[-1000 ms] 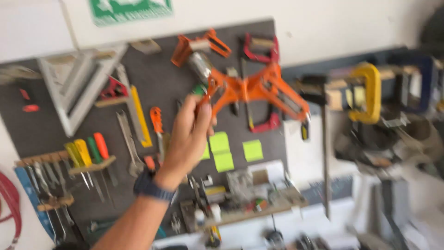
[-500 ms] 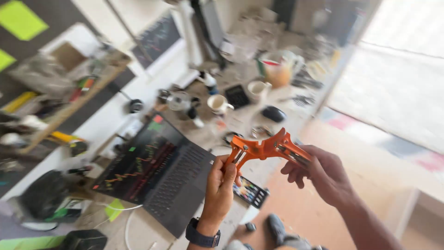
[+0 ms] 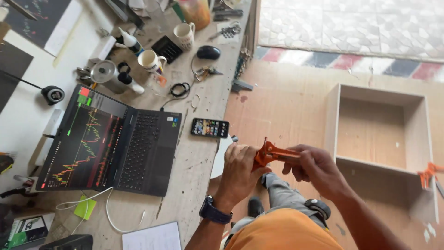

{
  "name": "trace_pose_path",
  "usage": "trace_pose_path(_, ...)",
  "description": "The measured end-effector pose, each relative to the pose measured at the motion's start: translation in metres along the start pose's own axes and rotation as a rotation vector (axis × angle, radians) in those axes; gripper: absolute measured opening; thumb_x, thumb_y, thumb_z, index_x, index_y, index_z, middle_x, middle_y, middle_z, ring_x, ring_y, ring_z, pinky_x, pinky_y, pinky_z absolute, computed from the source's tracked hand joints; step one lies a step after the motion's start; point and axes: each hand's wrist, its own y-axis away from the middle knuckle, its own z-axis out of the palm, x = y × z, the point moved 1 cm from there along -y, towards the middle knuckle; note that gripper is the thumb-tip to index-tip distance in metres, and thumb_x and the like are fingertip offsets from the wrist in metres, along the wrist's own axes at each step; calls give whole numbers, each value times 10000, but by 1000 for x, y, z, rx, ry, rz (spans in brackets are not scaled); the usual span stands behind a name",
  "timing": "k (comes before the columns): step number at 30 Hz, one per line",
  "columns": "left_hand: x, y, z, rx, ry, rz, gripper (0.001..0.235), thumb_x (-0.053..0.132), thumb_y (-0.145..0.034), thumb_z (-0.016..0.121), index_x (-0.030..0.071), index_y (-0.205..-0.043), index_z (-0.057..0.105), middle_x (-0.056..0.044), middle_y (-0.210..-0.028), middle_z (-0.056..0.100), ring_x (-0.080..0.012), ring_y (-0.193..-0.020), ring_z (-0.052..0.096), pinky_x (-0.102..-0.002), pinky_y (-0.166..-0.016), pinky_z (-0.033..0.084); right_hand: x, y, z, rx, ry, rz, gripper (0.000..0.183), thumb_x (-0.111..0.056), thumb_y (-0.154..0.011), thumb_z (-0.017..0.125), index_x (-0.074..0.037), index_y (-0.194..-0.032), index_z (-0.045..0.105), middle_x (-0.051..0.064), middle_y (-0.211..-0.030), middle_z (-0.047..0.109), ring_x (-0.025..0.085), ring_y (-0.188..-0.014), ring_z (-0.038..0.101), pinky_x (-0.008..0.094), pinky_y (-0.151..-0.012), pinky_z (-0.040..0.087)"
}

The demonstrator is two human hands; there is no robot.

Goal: Assembling a wooden structure by using corner clamps to hold boards at 90-degree angles, marking with a pencil, and measuring with a tape measure.

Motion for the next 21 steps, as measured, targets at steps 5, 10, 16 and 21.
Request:
trace_pose_path(5, -7, 39, 46, -64, 630, -204, 441, 404, -936, 744, 62, -1090, 512, -137, -882, 618, -323, -838, 686, -463, -735, 531, 25, 57, -15, 11, -264, -67, 929, -773, -968, 247, -51, -1467, 553, 210, -1154, 788, 222, -1024, 711, 298, -790, 513)
trace_pose_path(10, 9, 51, 80, 152, 1490, -649, 275, 218, -1003, 689, 115, -1151, 480, -21, -970, 568, -141, -855, 600, -347, -857, 590, 45, 120, -9, 134, 5, -9, 534, -230, -959, 549, -75, -1469, 577, 144, -1310, 744, 240, -1116, 668, 387, -868, 555)
trace_pose_path(16, 52, 59, 88, 51, 1278, -588, 261, 295, -956, 694, 141, -1120, 562, 25, -868, 518, -123, -781, 483, -290, -763, 453, 34, 187, 5, 105, 202, 177, 626, -279, -885, 697, -167, -1482, 547, 17, -898, 891, 97, -742, 752, 305, -701, 615)
trace_pose_path(21, 97, 76, 104, 13, 1305, -519, 252, 317, -965, 686, 155, -1079, 529, 34, -869, 489, -105, -788, 461, -278, -766, 439, 56, 234, -28, 106, 22, 179, 523, -155, -878, 720, -38, -1384, 659, 102, -798, 859, 134, -650, 734, 279, -558, 584)
